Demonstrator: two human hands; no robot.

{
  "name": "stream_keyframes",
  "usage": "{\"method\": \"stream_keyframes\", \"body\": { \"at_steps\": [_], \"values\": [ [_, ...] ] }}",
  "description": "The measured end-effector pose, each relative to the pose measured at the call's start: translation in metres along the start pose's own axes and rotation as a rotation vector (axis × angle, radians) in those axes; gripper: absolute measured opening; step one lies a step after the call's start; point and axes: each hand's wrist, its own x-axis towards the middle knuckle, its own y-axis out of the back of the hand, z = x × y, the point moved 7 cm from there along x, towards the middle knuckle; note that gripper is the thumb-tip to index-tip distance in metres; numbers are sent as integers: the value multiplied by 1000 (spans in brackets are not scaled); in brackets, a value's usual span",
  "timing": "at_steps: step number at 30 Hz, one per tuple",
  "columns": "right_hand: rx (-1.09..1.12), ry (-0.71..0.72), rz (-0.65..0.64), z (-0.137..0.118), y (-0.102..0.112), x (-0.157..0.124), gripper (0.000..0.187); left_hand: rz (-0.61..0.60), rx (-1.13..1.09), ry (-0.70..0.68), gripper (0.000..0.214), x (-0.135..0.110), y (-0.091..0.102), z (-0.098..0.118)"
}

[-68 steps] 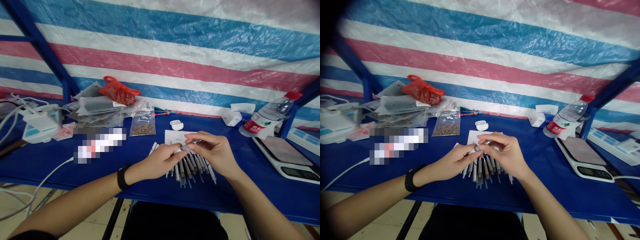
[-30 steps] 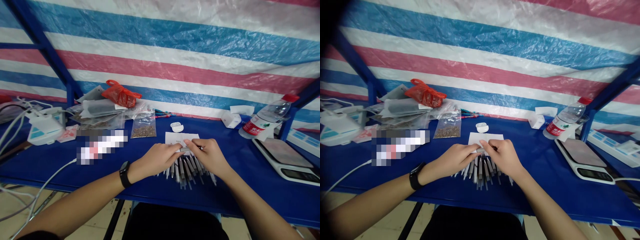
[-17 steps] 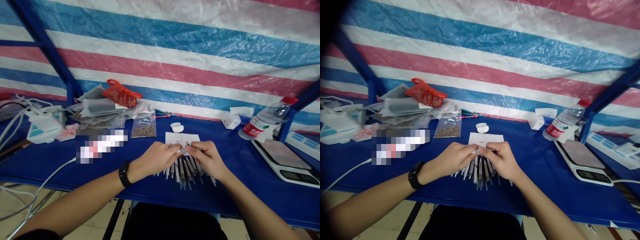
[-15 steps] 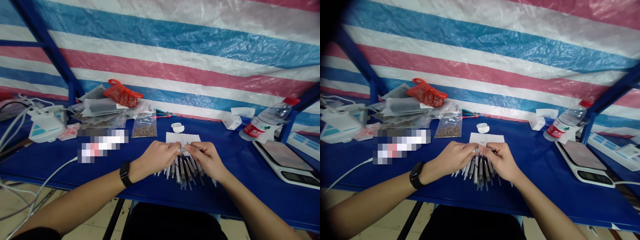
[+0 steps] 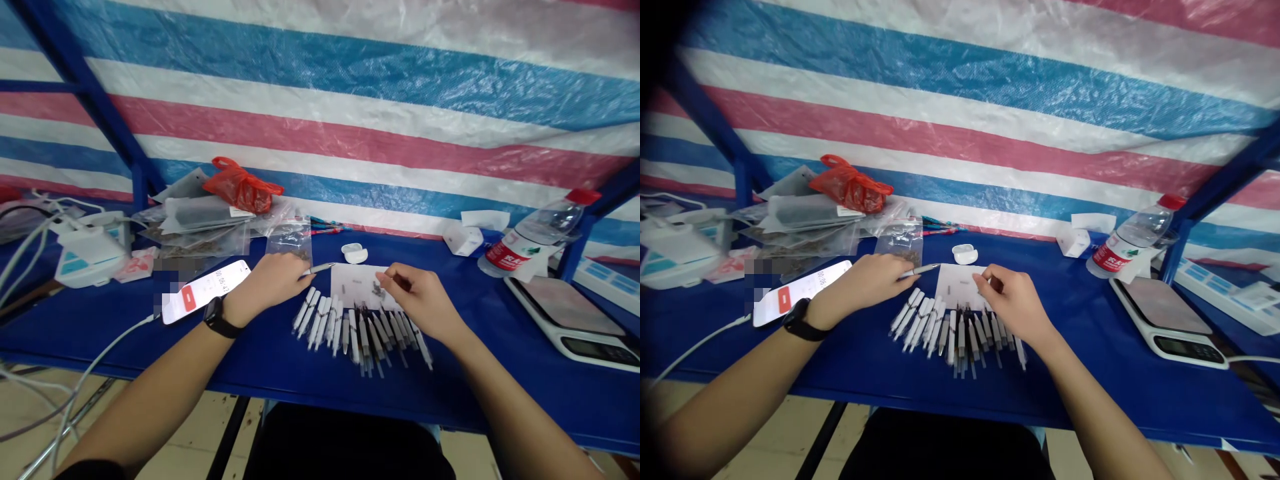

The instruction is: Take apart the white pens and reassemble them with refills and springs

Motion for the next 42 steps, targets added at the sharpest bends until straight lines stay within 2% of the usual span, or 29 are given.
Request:
{"method": "stream_keyframes", "body": {
  "at_steps": [3, 8, 12, 16, 22, 25, 29, 35, 38, 42],
  "values": [
    [-43, 28, 27, -3, 0, -1, 45, -5, 8, 17, 26, 0, -3, -3],
    [-90, 34, 42, -3, 3, -1, 39, 54, -17, 34, 21, -2, 4, 2],
    [-153, 39, -15, 2, 9, 1, 36, -65, -142, -2, 29, -4, 1, 8],
    [-246, 8, -72, 10, 11, 2, 25, -176, -147, -30, 24, -6, -7, 11],
    [-344, 8, -305, 4, -15, -6, 18, -209, -119, 9, 14, -3, -14, 6],
    [-411, -56, -349, 1, -28, -9, 18, -226, -130, -11, 16, -2, -15, 6],
    [-498, -182, -320, 6, -40, -10, 23, -162, -224, 4, 15, -1, -8, 2],
    [-474, -227, -307, 10, -49, -10, 24, -38, -323, -26, 15, -1, 2, 3],
    [-483, -284, -308, 13, -50, -10, 21, 6, -350, -49, 14, 0, 3, 5],
    [-383, -307, -342, 13, -58, -9, 13, 57, -371, -72, 13, 2, 3, 8]
  ]
}}
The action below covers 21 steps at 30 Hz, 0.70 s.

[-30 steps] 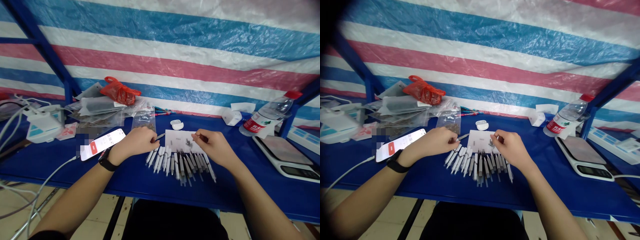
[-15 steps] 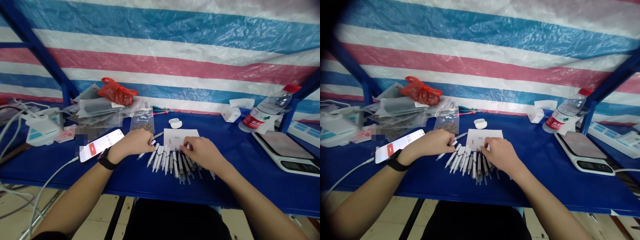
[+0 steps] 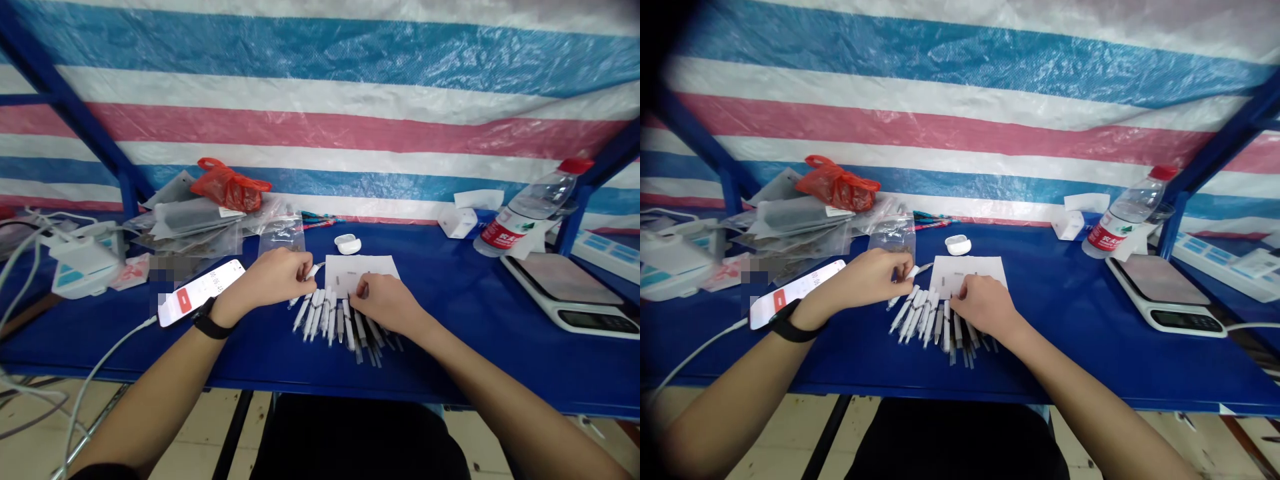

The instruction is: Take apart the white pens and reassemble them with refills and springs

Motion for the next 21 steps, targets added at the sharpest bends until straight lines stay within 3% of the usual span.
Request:
{"method": "stream_keyframes", "body": {
  "at_steps": [5, 10, 16, 21],
  "values": [
    [60, 7, 0, 3, 1, 3, 12, 87, -33, -57, 11, 0, 4, 7],
    [58, 37, 22, 10, 11, 0, 33, 160, -67, -111, 11, -1, 5, 12],
    [25, 88, -62, 2, 1, -3, 21, 171, -55, -142, 11, 0, 1, 13],
    [78, 100, -55, -1, -1, 1, 17, 171, -58, -144, 12, 2, 1, 13]
  ]
}}
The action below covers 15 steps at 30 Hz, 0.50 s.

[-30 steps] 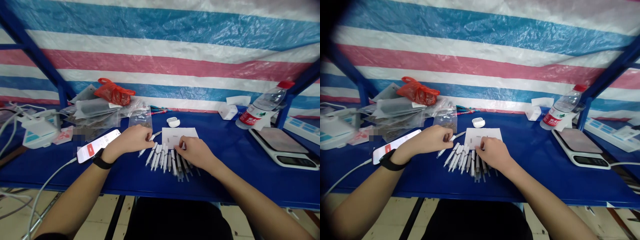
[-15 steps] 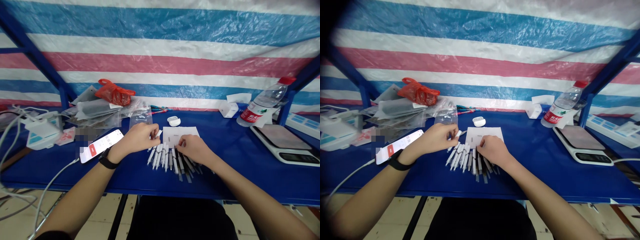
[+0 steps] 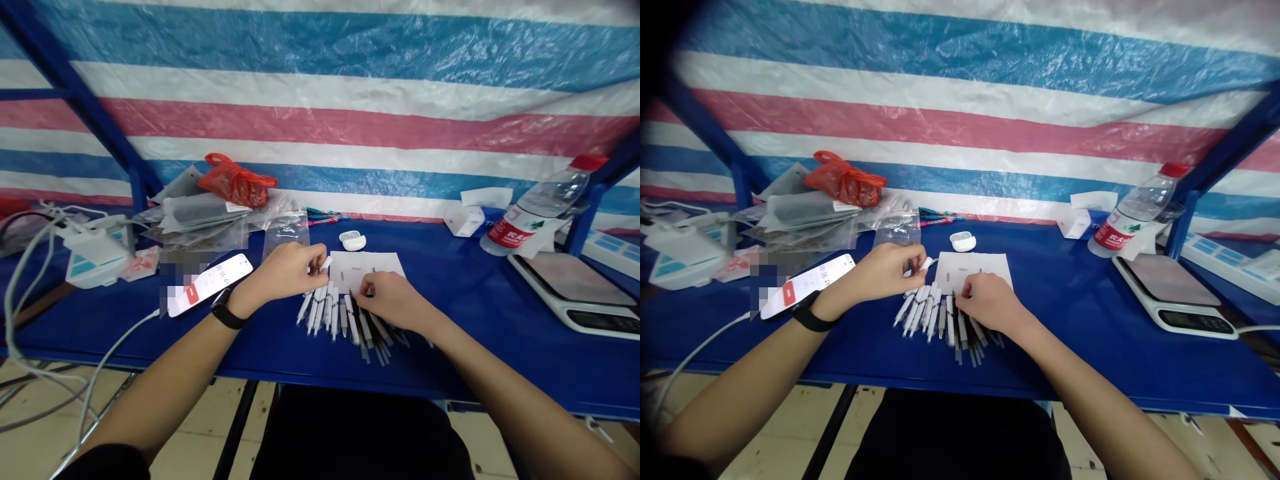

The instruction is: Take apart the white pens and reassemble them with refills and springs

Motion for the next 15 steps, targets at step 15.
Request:
{"method": "stream_keyframes", "body": {
  "at_steps": [15],
  "values": [
    [1055, 355, 701, 17, 79, -26, 37, 51, -227, -229, 7, -10, -10, 35]
  ]
}}
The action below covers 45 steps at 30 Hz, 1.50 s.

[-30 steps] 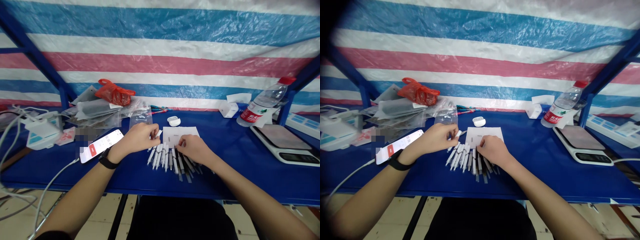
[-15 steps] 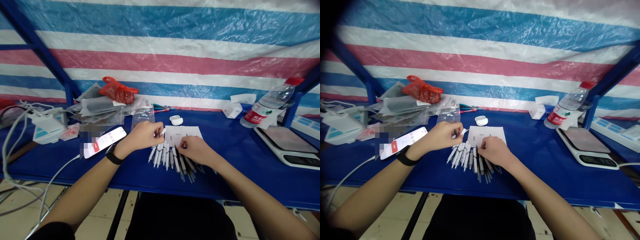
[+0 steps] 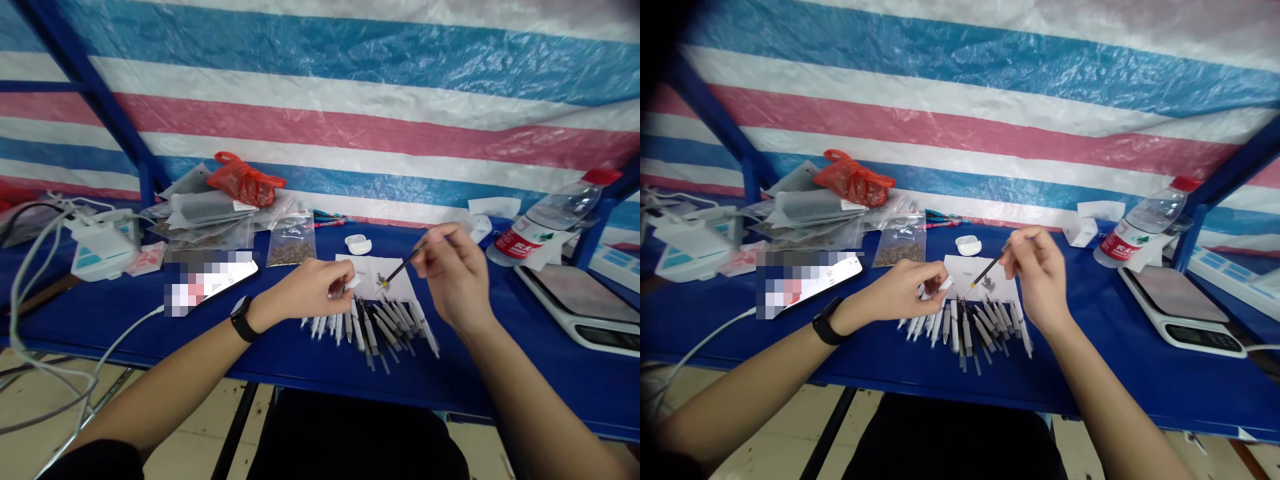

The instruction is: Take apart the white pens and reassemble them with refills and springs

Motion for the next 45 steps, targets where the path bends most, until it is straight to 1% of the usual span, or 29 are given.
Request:
{"method": "stream_keyframes", "body": {
  "at_steps": [1, 3, 6, 10, 13, 15, 18, 20, 23, 25, 26, 29, 31, 33, 34, 36, 37, 39, 41, 45],
  "values": [
    [2, 68, 61, -6, 5, 0, 36, -1, -5, -13, 7, 0, -2, 2],
    [-19, 173, 120, -14, 8, -3, 33, -3, 0, -35, 6, -1, -4, 4],
    [-50, 248, 92, -20, 3, -10, 27, 9, 24, -55, 6, -2, -5, 7],
    [-98, 292, 46, -25, -5, -16, 25, 20, 43, -49, 7, -2, -5, 6],
    [-144, 322, 55, -28, -4, -16, 28, 33, 39, -2, 6, -1, -4, 1],
    [-159, 320, 52, -28, -2, -16, 27, 17, 42, 10, 7, 0, -5, 0],
    [-164, 329, 4, -26, -3, -19, 20, -8, 42, -9, 9, 1, -5, 2],
    [-209, 337, -50, -25, -7, -22, 17, -3, 61, -36, 11, 1, -5, 4],
    [-330, 260, -192, -17, -18, -23, 19, -5, 142, -75, 15, 0, -6, 7],
    [-345, 187, -269, -11, -23, -21, 23, -13, 186, -70, 17, 0, -8, 6],
    [-333, 158, -286, -9, -23, -20, 25, -14, 192, -56, 17, 0, -9, 5],
    [-302, 88, -300, -6, -18, -13, 33, 1, 185, -17, 16, 0, -10, 1],
    [-314, 32, -335, -3, -12, -8, 38, 7, 196, -5, 15, 0, -10, -1],
    [-420, -33, -407, 1, -9, -6, 40, -5, 206, 6, 15, 0, -11, -4],
    [-514, -66, -458, 4, -8, -5, 38, -13, 203, 15, 15, 0, -11, -6],
    [-707, -128, -601, 12, -9, -8, 34, -29, 186, 40, 15, -1, -11, -10],
    [-769, -152, -676, 16, -11, -10, 32, -32, 180, 51, 15, -1, -11, -11],
    [-805, -178, -793, 20, -15, -15, 29, -17, 180, 65, 15, -1, -10, -12],
    [-832, -182, -835, 23, -19, -18, 27, 7, 187, 71, 15, -1, -7, -12],
    [-991, -203, -861, 31, -21, -22, 16, 44, 190, 95, 18, 0, -4, -12]
  ]
}}
